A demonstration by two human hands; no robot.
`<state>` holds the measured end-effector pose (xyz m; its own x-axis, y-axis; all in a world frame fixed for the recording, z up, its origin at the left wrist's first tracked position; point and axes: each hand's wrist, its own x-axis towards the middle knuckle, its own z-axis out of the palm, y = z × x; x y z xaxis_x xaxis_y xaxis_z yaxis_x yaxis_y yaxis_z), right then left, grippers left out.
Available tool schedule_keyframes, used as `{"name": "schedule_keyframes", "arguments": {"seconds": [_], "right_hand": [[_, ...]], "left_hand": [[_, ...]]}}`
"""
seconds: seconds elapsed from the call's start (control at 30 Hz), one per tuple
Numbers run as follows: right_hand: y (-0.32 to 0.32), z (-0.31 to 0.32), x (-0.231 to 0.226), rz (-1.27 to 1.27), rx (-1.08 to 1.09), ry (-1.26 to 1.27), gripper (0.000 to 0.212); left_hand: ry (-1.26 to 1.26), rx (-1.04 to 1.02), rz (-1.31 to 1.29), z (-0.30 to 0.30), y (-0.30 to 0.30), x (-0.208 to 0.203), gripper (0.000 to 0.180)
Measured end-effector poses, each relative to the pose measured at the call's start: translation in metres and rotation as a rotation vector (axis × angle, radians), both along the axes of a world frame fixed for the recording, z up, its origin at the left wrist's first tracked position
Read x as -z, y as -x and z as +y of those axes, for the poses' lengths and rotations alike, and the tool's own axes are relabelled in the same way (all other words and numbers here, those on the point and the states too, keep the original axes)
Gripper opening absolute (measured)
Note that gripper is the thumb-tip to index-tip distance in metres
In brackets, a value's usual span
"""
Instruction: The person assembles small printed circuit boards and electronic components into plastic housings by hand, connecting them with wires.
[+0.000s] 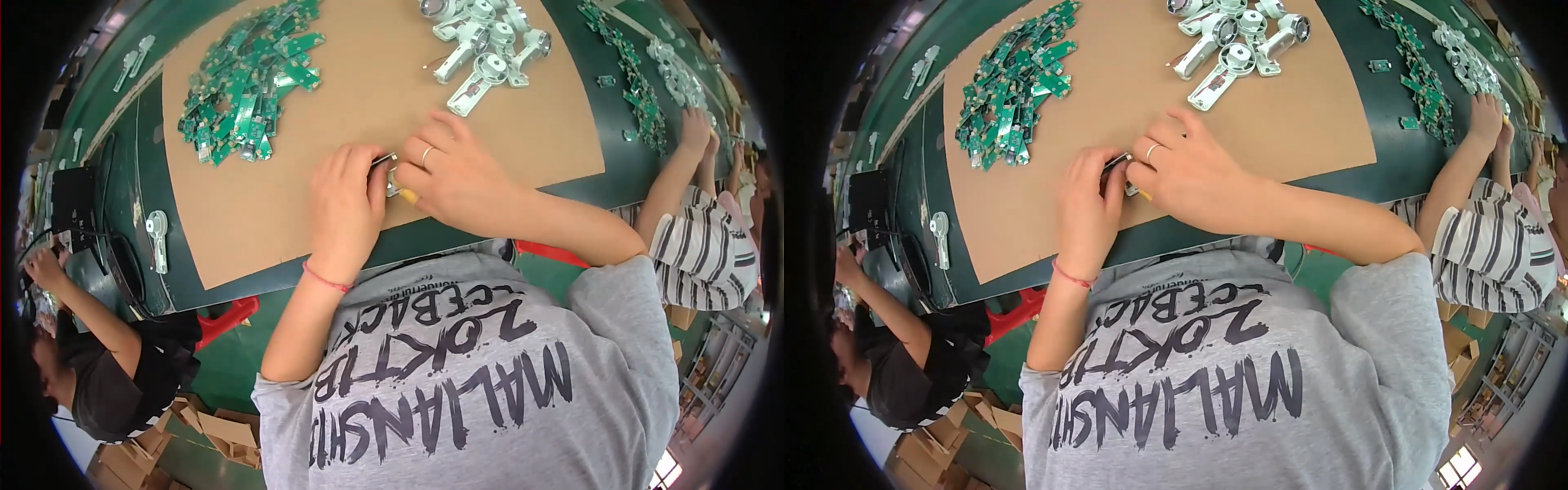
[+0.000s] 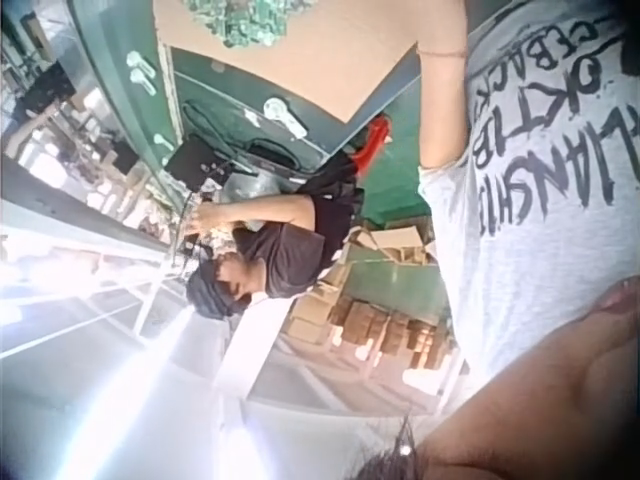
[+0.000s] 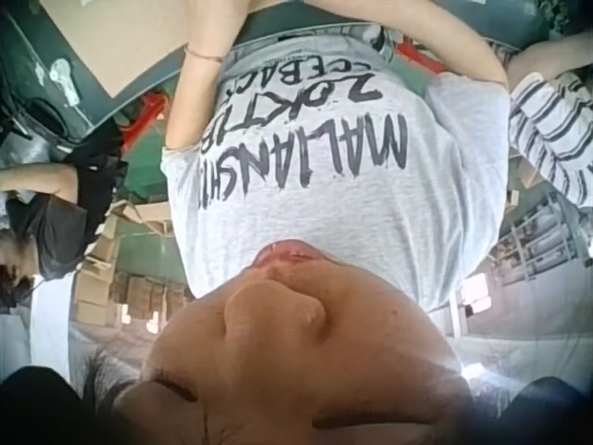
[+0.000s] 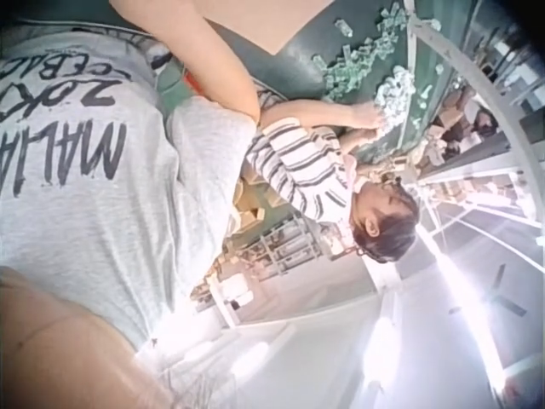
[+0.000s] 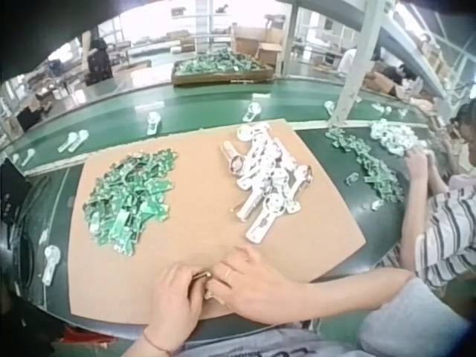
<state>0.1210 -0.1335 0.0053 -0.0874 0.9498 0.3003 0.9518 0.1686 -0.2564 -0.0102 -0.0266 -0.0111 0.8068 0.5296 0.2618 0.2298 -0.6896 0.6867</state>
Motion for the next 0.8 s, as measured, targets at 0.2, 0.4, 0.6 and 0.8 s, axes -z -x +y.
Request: {"name": "schedule_keyframes", "arguments": {"seconds": [0.2,0.4,0.6,0.8], "right_hand": [[-0.009,0.000,0.006,0.063,-0.059,0.000,0.026],[-0.009,-0.001,0.009,0.057,-0.058,-0.013,0.019],[-0.012,-0.002,0.003,0.199,-0.057,0.039,0.014],[-0.020,-0.004,-0.002,0.582,-0.011,0.042,0.015]], "left_hand": [[-0.118,-0.035,-0.018,-0.002,-0.001,0.006,0.015],[-0.149,-0.062,-0.012,-0.003,-0.002,0.008,0.015],[-0.152,-0.051,-0.019,-0.005,-0.001,0.007,0.014],[0.559,-0.117,-0.088,-0.002,0.003,-0.003,0.014]]}}
